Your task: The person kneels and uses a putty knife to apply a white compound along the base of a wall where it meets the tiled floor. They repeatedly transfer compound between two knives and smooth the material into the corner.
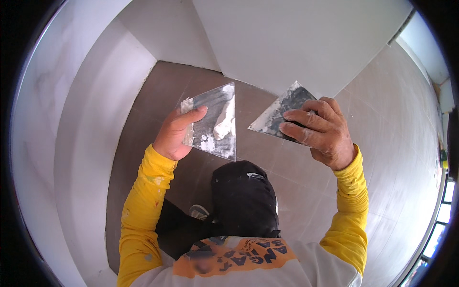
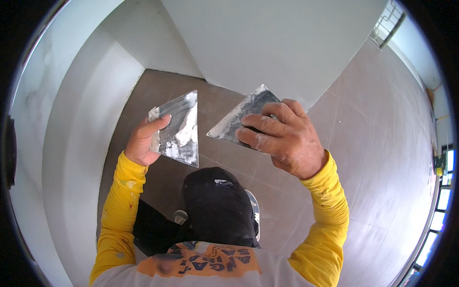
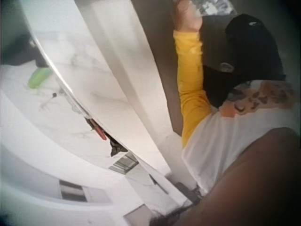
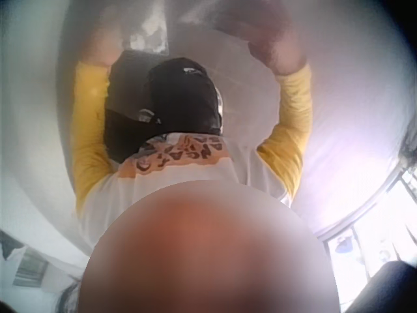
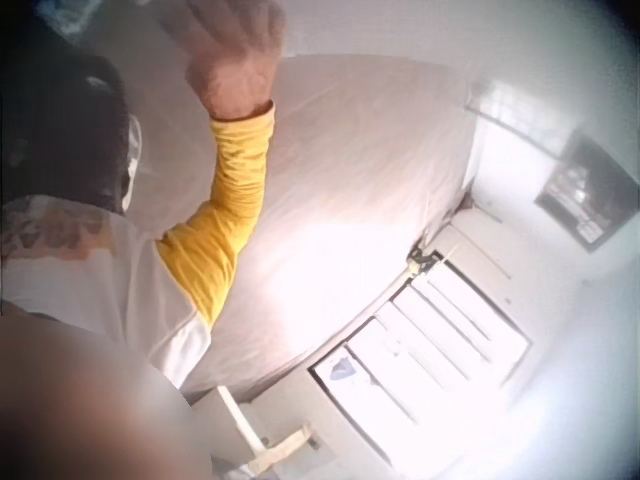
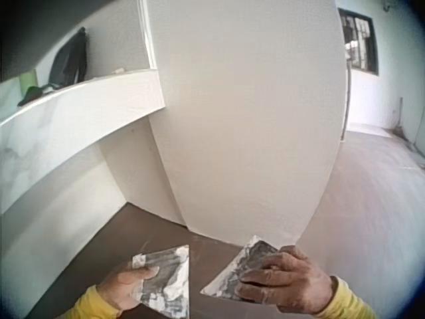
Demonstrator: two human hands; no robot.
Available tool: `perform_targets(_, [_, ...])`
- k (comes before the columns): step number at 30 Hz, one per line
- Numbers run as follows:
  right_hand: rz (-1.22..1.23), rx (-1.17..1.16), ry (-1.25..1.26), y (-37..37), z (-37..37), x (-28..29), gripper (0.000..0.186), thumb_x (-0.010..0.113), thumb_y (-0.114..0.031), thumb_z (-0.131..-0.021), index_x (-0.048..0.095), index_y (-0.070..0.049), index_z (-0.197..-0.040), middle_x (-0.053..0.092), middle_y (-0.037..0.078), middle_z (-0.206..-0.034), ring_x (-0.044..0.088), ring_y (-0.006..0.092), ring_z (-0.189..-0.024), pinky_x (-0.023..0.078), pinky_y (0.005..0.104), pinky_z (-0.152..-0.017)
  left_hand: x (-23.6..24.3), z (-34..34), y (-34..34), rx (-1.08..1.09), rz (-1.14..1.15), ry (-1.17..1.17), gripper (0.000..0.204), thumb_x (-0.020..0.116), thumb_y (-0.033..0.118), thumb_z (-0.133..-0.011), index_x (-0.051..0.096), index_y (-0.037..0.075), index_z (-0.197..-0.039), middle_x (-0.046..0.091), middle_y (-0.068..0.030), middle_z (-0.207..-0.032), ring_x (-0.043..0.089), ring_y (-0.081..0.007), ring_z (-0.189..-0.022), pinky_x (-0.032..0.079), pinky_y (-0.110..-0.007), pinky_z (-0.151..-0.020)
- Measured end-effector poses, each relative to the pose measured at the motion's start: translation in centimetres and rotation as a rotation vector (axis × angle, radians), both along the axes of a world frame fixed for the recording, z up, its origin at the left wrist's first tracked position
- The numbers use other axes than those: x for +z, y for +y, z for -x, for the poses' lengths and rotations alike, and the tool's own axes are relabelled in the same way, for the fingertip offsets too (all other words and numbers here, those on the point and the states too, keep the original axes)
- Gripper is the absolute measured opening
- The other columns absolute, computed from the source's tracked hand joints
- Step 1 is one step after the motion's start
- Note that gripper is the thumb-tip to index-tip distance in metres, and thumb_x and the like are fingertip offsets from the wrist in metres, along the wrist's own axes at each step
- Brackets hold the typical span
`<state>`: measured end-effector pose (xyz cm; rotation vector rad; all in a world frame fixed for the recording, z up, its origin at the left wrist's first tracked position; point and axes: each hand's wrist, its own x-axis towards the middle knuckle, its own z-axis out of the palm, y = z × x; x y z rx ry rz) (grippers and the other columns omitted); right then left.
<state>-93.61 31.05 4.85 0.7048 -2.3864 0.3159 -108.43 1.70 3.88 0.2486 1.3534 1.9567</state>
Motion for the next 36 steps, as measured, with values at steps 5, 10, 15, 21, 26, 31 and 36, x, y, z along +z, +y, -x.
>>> perform_targets(5, [-0.106,0.075,0.047,-4.7,2.9,2.3,0.046,0.07,-0.002,-0.057,0.071,-0.016,-0.101,0.066,0.0,-0.109,0.056,0.0231,-0.099,0.043,0.0377,-0.084,2.3,1.0,-3.2,0.019,0.017,-0.031,0.036,0.062,0.015,-0.091,0.058,0.002,-0.125,0.065,-0.0105,-0.117,0.064,-0.0212,-0.107,0.05,-0.035,-0.095])
perform_targets(10, [-0.103,0.072,0.011,-5.8,2.8,3.2,0.044,0.07,-0.005,-0.057,0.071,-0.016,-0.1,0.066,0.0,-0.109,0.056,0.0224,-0.098,0.043,0.0372,-0.086,2.6,0.6,-2.8,0.039,-0.024,-0.026,0.031,0.064,0.015,-0.09,0.061,0.004,-0.119,0.067,-0.0074,-0.113,0.065,-0.0196,-0.104,0.051,-0.034,-0.092])
perform_targets(15, [-0.07,0.133,-0.12,-4.0,2.4,3.6,0.042,0.07,-0.005,-0.06,0.07,-0.014,-0.102,0.066,0.001,-0.11,0.056,0.0224,-0.097,0.043,0.0355,-0.085,3.2,0.5,-2.1,0.095,-0.071,-0.029,0.031,0.063,0.015,-0.091,0.06,0.004,-0.12,0.066,-0.0075,-0.115,0.065,-0.0198,-0.105,0.05,-0.035,-0.094])
perform_targets(21, [1.08,0.062,-0.476,-1.3,3.9,-3.6,0.029,0.069,-0.002,-0.081,0.069,-0.009,-0.11,0.068,0.006,-0.104,0.061,0.0204,-0.088,0.051,0.0306,-0.079,3.6,5.2,-6.7,0.253,-0.13,-0.006,0.035,0.06,0.016,-0.093,0.058,0.004,-0.126,0.064,-0.0072,-0.121,0.061,-0.0215,-0.111,0.045,-0.038,-0.099])
perform_targets(26, [2.382,0.292,-0.306,-4.5,7.5,-18.4,0.029,0.059,-0.004,-0.092,0.057,-0.002,-0.121,0.066,0.006,-0.108,0.064,0.0189,-0.096,0.052,0.0334,-0.086,4.1,7.7,-11.7,0.467,0.094,0.04,0.035,0.055,0.018,-0.096,0.056,0.004,-0.128,0.063,-0.0059,-0.123,0.059,-0.0203,-0.112,0.043,-0.037,-0.1])
perform_targets(31, [2.759,-0.135,-0.039,-0.8,9.9,-28.0,0.039,0.053,-0.005,-0.092,0.049,-0.008,-0.131,0.06,0.006,-0.119,0.06,0.0203,-0.104,0.049,0.0396,-0.091,1.9,9.1,-13.8,0.441,0.238,0.136,0.035,0.061,0.018,-0.093,0.057,0.007,-0.126,0.062,-0.0048,-0.123,0.059,-0.0201,-0.111,0.046,-0.036,-0.096])
perform_targets(36, [2.622,-0.497,0.116,1.9,15.1,-31.7,0.049,0.05,0.003,-0.084,0.049,-0.012,-0.131,0.061,0.005,-0.112,0.061,0.0205,-0.097,0.054,0.038,-0.076,-2.1,12.5,-16.0,0.509,0.304,0.271,0.033,0.062,0.019,-0.092,0.059,0.009,-0.124,0.063,-0.0045,-0.121,0.061,-0.0189,-0.107,0.049,-0.034,-0.091])
